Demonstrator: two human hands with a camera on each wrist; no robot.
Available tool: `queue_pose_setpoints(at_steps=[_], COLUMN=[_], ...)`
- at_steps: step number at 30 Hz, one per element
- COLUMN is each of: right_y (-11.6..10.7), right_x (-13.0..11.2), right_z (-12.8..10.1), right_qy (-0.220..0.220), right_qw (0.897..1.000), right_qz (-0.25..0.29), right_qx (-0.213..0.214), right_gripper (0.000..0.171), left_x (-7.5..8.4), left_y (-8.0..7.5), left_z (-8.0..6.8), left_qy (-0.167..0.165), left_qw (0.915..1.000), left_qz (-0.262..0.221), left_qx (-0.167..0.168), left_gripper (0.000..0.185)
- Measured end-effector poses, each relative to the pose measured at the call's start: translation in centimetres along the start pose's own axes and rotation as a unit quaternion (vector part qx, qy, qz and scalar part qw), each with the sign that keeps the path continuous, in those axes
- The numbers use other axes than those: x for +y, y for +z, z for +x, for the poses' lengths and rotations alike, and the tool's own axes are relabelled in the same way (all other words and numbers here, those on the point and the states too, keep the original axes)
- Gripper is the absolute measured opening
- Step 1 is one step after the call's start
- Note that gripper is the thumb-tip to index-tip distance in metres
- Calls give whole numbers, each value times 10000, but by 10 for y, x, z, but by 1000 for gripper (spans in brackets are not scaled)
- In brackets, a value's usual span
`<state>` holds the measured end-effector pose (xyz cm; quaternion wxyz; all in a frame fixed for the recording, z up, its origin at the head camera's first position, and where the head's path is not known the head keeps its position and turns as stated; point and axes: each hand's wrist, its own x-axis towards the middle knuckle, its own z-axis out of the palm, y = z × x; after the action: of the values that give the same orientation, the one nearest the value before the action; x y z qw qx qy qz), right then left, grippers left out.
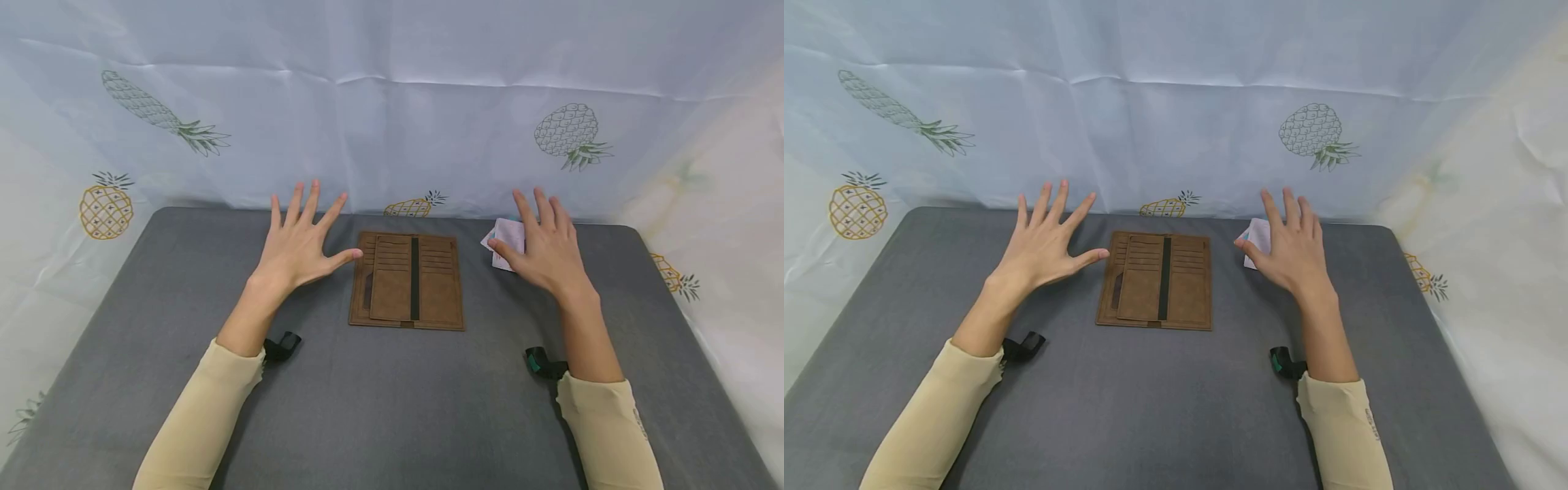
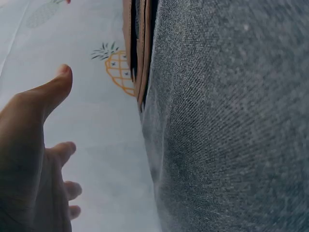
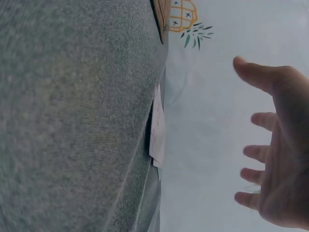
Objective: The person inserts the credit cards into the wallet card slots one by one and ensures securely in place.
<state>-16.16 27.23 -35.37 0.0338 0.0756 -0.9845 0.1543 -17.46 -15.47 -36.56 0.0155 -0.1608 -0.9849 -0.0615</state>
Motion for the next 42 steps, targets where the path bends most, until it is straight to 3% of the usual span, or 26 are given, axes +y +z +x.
queue_pose_setpoints(at_steps=[10,18,27,36,42], right_y=[3,3,8,11,13], right_x=[9,14,21,26,27], right_z=[3,9,13,10,9], right_qy=[-24,295,481,572,774], right_qw=[9981,9877,9840,9813,9802], right_qz=[518,1036,905,736,682], right_qx=[-334,-1131,-1459,-1686,-1690], right_gripper=[95,100,96,92,94], left_x=[1,5,14,25,26], left_y=[2,4,11,15,16], left_z=[2,4,4,4,6], left_qy=[16,-21,429,446,437], left_qw=[9952,9817,9620,9495,9404], left_qz=[-819,-1643,-2361,-2619,-2998], left_qx=[-531,-957,-1306,-1669,-1545], left_gripper=[103,100,98,99,94])
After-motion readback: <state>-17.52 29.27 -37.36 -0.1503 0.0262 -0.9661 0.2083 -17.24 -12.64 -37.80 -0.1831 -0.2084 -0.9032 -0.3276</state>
